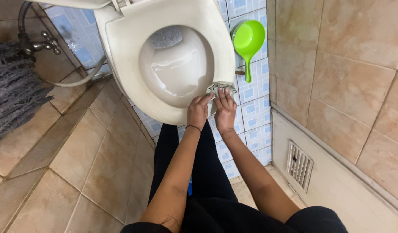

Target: The person cleans a toilet by wiping the lid, seat, and rim with a cloth, then uses a handheld sprayer to rinse the bowl and various parts.

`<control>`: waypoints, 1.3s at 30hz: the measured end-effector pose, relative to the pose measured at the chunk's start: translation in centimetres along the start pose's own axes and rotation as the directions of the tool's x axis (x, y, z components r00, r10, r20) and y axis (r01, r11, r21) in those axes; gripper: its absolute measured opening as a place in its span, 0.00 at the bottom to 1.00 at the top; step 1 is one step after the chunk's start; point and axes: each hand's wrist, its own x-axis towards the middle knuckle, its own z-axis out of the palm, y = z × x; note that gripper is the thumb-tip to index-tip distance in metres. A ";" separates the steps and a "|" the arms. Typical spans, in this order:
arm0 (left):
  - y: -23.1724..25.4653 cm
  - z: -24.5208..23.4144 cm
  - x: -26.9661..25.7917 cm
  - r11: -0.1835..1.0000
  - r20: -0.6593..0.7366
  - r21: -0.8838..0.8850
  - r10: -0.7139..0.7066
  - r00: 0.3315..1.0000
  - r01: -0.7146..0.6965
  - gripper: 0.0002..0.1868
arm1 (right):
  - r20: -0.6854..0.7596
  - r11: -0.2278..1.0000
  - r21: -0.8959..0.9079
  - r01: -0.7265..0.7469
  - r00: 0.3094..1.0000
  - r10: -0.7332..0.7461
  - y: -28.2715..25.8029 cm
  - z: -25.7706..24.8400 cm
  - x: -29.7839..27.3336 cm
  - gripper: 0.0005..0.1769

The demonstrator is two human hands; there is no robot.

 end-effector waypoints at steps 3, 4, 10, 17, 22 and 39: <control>-0.9 -1.6 -1.7 0.998 0.065 0.052 0.038 0.997 -0.041 0.23 | -0.004 0.995 0.043 -0.086 0.996 0.086 -1.9 1.2 -2.8 0.16; -1.2 -2.2 -2.1 0.995 0.093 0.084 0.041 0.995 -0.048 0.23 | 0.007 0.993 0.052 -0.109 0.994 0.108 -2.4 1.5 -3.6 0.18; -2.3 -6.0 -4.5 0.985 0.204 0.149 0.056 0.977 -0.088 0.22 | 0.028 0.967 0.152 -0.204 0.979 0.203 -6.3 2.9 -7.4 0.20; 0.1 -11.6 -6.9 0.981 0.195 0.193 -0.065 0.979 0.027 0.23 | 0.181 0.927 0.324 -0.189 0.974 0.135 -10.0 0.3 -8.5 0.27; 4.2 -9.2 -0.9 0.999 0.029 0.044 -0.023 0.999 0.022 0.21 | 0.213 0.980 0.199 0.029 0.974 -0.072 -4.5 -5.5 0.5 0.24; 1.3 3.6 -2.8 0.985 -0.254 0.076 -0.134 0.958 0.158 0.20 | 0.190 0.947 0.001 0.321 0.930 -0.315 3.9 -1.6 2.0 0.21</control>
